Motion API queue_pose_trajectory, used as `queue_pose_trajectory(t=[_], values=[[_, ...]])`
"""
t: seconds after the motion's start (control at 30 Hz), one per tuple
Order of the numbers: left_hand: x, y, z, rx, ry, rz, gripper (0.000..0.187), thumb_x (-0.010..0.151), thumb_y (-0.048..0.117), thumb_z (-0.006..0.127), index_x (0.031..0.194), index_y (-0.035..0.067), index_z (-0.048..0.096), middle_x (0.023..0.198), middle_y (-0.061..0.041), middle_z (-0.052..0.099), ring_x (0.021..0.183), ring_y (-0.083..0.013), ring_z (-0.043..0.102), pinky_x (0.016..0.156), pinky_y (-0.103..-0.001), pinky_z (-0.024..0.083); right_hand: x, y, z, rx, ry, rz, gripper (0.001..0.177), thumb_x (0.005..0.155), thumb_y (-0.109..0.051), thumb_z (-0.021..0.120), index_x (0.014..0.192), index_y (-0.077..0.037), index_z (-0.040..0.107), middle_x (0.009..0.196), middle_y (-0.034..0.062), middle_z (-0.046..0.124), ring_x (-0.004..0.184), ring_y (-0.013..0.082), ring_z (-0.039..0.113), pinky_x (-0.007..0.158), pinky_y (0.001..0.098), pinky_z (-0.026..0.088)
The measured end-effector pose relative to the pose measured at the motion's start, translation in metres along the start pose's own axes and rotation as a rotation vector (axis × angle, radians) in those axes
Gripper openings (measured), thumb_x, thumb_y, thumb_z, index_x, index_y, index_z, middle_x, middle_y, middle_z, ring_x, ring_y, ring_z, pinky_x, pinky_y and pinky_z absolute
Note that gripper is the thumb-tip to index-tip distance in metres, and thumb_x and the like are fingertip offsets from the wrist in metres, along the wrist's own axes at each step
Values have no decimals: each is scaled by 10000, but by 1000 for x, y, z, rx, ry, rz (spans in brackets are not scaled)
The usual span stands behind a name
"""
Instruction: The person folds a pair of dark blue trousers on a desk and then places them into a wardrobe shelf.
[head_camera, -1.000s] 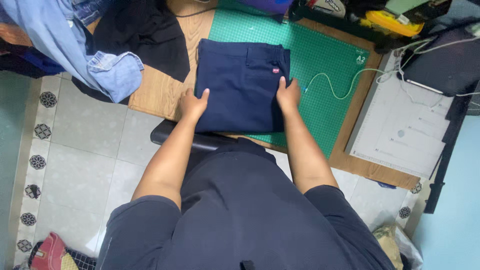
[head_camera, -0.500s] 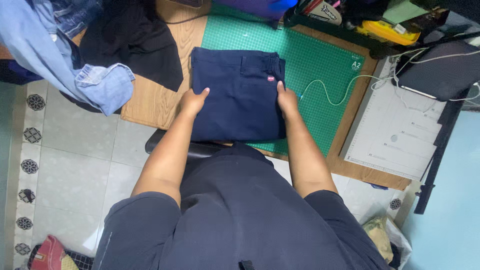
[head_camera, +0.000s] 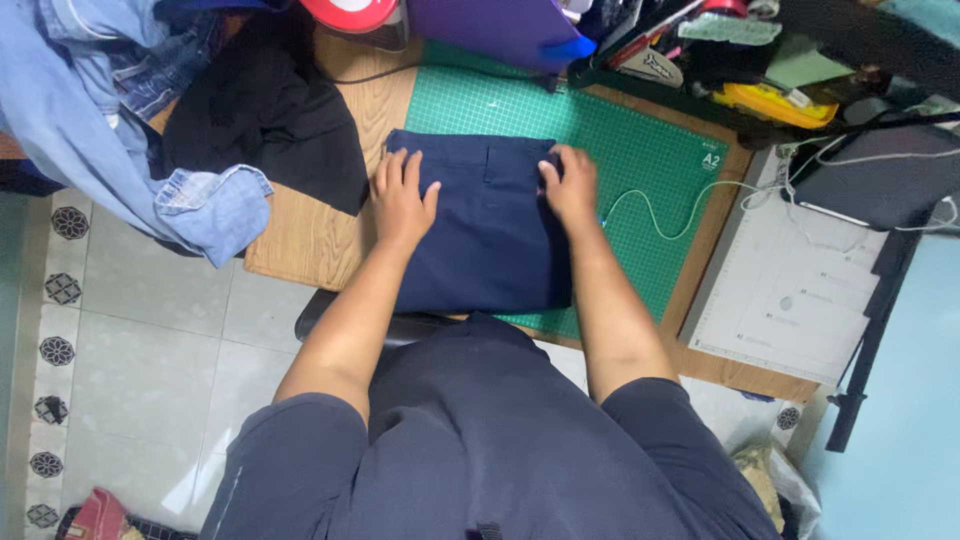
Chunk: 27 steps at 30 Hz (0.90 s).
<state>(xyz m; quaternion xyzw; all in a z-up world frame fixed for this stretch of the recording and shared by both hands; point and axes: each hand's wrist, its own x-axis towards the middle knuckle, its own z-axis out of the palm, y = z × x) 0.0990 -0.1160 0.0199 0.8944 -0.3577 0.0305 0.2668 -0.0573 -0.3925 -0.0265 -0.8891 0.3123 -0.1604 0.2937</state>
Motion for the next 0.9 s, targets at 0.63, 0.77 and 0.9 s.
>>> queue_pose_trajectory(t=[0.63, 0.77, 0.9], values=[[59, -70, 54, -222, -33, -232, 144, 917, 103, 760, 1054, 134, 728, 1101, -61, 696, 1082, -322, 640, 951, -426, 514, 52, 13, 26, -136, -112, 83, 223, 1032, -284, 663, 1001, -82, 572, 796, 188, 700, 720, 432, 686, 632, 548, 527], [65, -62, 48, -266, -22, -271, 224, 904, 81, 755, 1122, 90, 706, 1154, -106, 673, 1106, -345, 622, 966, -434, 503, 54, 1, 26, -72, -42, 334, 350, 923, -335, 746, 1009, -55, 553, 744, 166, 688, 693, 380, 693, 640, 499, 540], [64, -39, 20, -215, 59, -91, 396, 910, 42, 710, 1295, 33, 622, 1297, -222, 579, 1214, -422, 535, 1040, -470, 453, 39, 12, 17, 76, 224, 4, 221, 996, -213, 681, 1114, -37, 617, 962, 175, 685, 851, 336, 683, 768, 436, 553]])
